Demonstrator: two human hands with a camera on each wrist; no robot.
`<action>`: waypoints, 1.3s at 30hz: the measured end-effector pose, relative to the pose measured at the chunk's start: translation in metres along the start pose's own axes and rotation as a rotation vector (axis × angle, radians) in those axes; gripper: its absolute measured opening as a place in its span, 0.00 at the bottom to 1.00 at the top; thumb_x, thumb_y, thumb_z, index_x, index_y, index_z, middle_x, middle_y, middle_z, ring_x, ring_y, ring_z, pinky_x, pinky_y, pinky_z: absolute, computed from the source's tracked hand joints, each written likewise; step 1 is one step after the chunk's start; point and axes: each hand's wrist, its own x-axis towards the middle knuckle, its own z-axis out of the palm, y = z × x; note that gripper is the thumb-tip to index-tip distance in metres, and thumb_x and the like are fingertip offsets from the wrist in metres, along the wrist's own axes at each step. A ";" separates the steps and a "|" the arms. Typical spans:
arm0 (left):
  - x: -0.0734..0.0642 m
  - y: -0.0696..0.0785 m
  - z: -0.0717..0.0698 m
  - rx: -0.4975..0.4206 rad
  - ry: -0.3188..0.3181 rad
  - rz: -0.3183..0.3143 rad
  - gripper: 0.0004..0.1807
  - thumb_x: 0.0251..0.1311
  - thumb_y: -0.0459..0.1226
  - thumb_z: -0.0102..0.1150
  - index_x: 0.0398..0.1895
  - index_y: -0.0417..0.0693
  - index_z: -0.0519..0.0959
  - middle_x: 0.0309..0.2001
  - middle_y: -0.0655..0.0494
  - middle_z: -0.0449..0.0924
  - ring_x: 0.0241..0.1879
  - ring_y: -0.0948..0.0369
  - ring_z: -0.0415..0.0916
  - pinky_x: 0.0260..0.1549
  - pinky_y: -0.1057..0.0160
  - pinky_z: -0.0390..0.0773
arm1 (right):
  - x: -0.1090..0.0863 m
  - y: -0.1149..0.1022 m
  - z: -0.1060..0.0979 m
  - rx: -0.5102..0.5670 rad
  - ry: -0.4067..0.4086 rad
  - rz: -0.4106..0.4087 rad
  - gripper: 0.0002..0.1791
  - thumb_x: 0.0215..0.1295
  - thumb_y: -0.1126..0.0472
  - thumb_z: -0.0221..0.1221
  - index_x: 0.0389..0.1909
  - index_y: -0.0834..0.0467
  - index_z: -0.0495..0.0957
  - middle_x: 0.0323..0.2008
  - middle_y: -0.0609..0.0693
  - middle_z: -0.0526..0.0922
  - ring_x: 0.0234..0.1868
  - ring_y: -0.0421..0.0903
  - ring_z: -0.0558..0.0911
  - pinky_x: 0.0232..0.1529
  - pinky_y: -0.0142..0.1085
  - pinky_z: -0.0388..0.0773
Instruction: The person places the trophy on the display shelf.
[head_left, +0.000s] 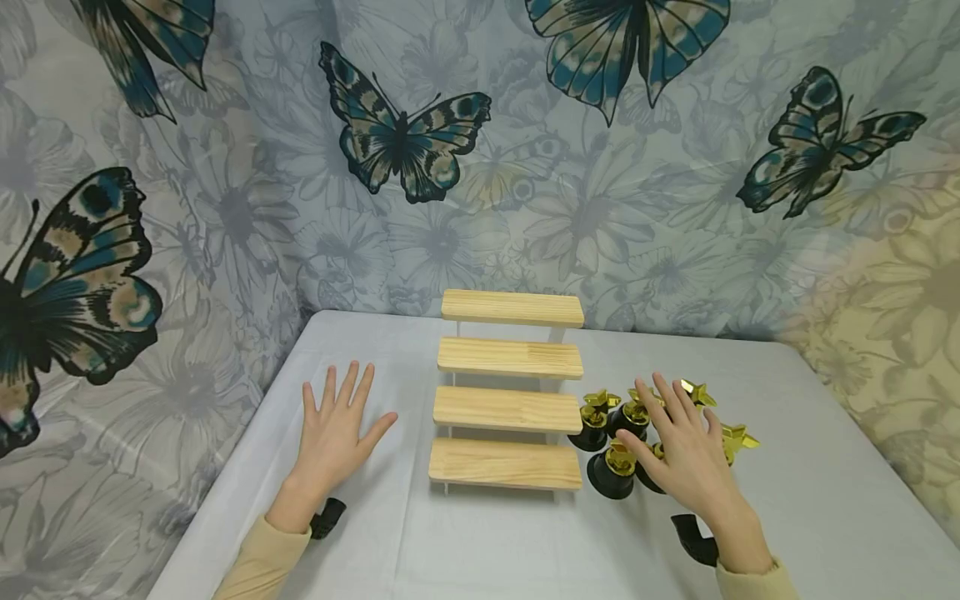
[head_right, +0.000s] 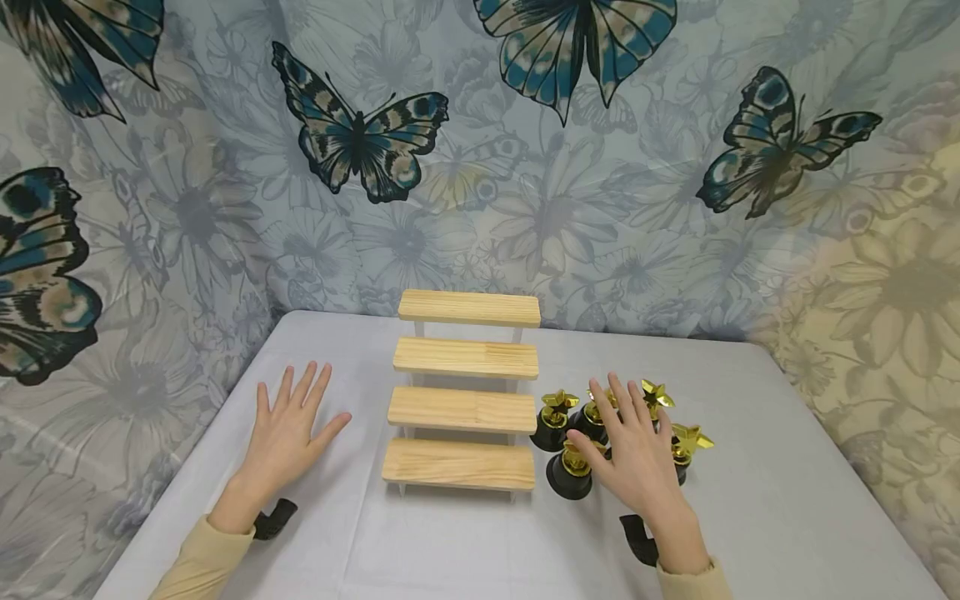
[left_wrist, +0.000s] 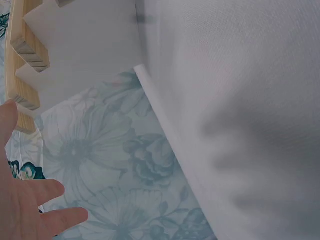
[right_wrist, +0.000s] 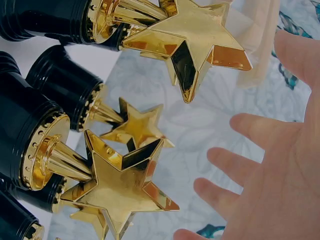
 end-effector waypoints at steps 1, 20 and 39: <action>0.000 0.000 0.000 0.002 0.000 0.000 0.43 0.60 0.62 0.46 0.71 0.46 0.54 0.69 0.39 0.52 0.68 0.36 0.40 0.58 0.32 0.35 | 0.000 0.000 0.000 0.000 0.002 0.000 0.41 0.62 0.41 0.55 0.72 0.49 0.50 0.71 0.56 0.49 0.70 0.58 0.46 0.55 0.69 0.43; -0.002 0.013 0.005 -0.196 0.126 0.045 0.31 0.64 0.50 0.51 0.63 0.38 0.66 0.61 0.39 0.66 0.61 0.43 0.61 0.60 0.38 0.48 | -0.001 0.001 -0.002 0.054 0.118 -0.008 0.37 0.63 0.49 0.58 0.70 0.55 0.56 0.66 0.61 0.59 0.66 0.60 0.57 0.54 0.64 0.51; -0.016 0.061 0.041 -0.717 -0.190 -0.111 0.17 0.69 0.41 0.47 0.49 0.35 0.72 0.24 0.64 0.73 0.21 0.68 0.70 0.20 0.69 0.71 | -0.007 0.005 -0.009 0.145 0.336 -0.125 0.23 0.51 0.69 0.62 0.51 0.67 0.74 0.43 0.62 0.78 0.44 0.59 0.75 0.41 0.52 0.67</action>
